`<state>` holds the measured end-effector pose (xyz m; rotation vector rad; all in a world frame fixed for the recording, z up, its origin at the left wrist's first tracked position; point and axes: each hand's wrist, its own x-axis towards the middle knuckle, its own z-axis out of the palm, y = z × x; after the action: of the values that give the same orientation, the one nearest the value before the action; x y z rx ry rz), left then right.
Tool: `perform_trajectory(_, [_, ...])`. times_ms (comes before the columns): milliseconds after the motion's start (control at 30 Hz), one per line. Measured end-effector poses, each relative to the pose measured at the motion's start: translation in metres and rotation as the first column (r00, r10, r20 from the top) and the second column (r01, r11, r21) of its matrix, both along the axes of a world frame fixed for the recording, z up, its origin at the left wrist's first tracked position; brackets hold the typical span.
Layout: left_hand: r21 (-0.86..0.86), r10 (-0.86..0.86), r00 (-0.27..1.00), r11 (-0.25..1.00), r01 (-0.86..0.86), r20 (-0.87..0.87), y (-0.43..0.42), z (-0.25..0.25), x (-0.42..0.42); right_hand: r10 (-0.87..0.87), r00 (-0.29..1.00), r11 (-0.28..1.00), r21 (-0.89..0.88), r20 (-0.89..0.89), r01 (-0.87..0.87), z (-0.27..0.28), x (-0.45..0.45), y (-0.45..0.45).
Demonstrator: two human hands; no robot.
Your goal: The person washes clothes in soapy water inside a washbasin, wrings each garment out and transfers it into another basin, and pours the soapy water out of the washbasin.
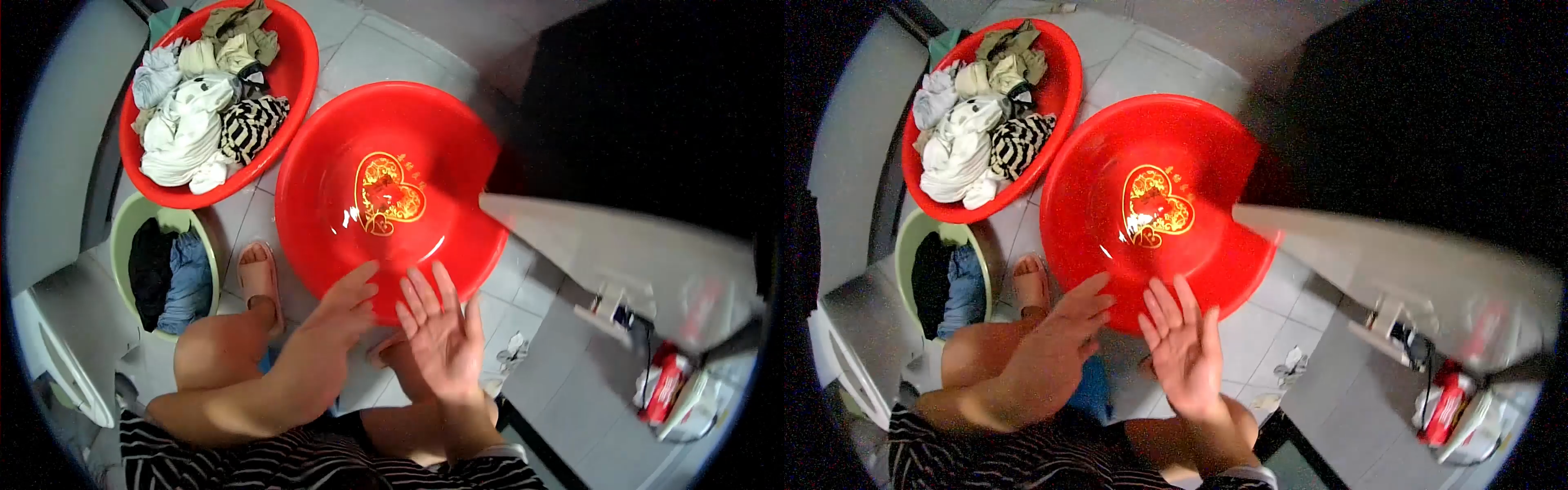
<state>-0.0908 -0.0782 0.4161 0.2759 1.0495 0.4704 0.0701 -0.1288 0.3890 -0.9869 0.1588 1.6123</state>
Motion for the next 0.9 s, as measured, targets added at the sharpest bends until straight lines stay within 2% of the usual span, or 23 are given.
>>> perform_trajectory(33, [-0.046,0.08,0.996,0.996,-0.081,-0.029,0.017,-0.005,0.003,-0.008,1.0,1.0,0.029,0.005,0.008,-0.01,0.006,0.004])
perform_trajectory(100, [-0.142,0.22,0.97,0.962,-0.233,-0.102,0.041,-0.011,0.008,0.008,1.0,0.999,-0.048,0.03,-0.006,-0.033,0.012,0.012])
perform_trajectory(200, [-0.201,0.155,0.988,0.967,-0.156,-0.019,0.046,-0.037,0.016,0.035,0.998,0.987,-0.158,0.045,-0.027,-0.054,0.008,0.027])
perform_trajectory(233, [-0.235,0.157,0.986,0.958,-0.167,-0.06,0.048,-0.042,0.021,0.051,0.995,0.986,-0.161,0.09,-0.036,-0.06,0.005,0.031])
perform_trajectory(333, [-0.315,0.201,0.974,0.922,-0.225,-0.106,0.055,-0.052,0.028,0.104,0.975,0.98,-0.188,0.196,-0.067,-0.083,-0.002,0.041])
perform_trajectory(400, [-0.376,0.305,0.95,0.875,-0.305,-0.062,0.06,-0.064,0.034,0.142,0.952,0.973,-0.215,0.273,-0.083,-0.095,-0.01,0.053])
perform_trajectory(433, [-0.41,0.352,0.935,0.847,-0.338,-0.044,0.059,-0.069,0.037,0.166,0.954,0.966,-0.237,0.248,-0.107,-0.091,-0.011,0.06])
perform_trajectory(533, [-0.217,0.347,0.938,0.917,-0.335,0.018,0.056,-0.091,0.042,0.061,0.977,0.978,-0.209,0.206,-0.017,-0.048,-0.026,0.073])
perform_trajectory(600, [-0.201,0.323,0.946,0.924,-0.324,-0.038,0.038,-0.099,0.034,0.078,0.965,0.982,-0.187,0.251,-0.03,-0.005,-0.036,0.076])
perform_trajectory(667, [-0.158,0.305,0.952,0.939,-0.306,-0.033,0.05,-0.07,0.027,0.154,0.924,0.979,-0.181,0.349,-0.095,0.036,-0.042,0.083])
perform_trajectory(700, [-0.14,0.309,0.951,0.941,-0.308,-0.016,0.048,-0.049,0.025,0.25,0.881,0.96,-0.221,0.401,-0.172,0.062,-0.041,0.085])
perform_trajectory(733, [-0.112,0.311,0.95,0.945,-0.308,0.005,0.054,-0.023,0.022,0.23,0.935,0.966,-0.183,0.271,-0.185,0.084,-0.038,0.09])
perform_trajectory(800, [0.171,0.134,0.991,0.977,-0.13,-0.012,0.07,0.024,0.016,0.185,0.983,0.98,-0.081,0.007,-0.184,0.128,-0.023,0.103])
perform_trajectory(833, [0.306,0.043,0.998,0.952,-0.031,-0.034,0.076,0.05,0.013,0.052,0.96,0.994,-0.077,-0.274,-0.075,0.13,-0.008,0.099])
perform_trajectory(867, [0.496,-0.085,0.935,0.829,0.257,-0.344,0.085,0.078,0.011,0.025,0.961,0.975,-0.206,-0.277,-0.084,0.13,0.002,0.099])
perform_trajectory(900, [0.557,-0.108,0.765,0.623,0.55,-0.635,0.095,0.107,0.008,0.14,0.987,0.922,-0.372,0.075,-0.102,0.136,-0.002,0.096])
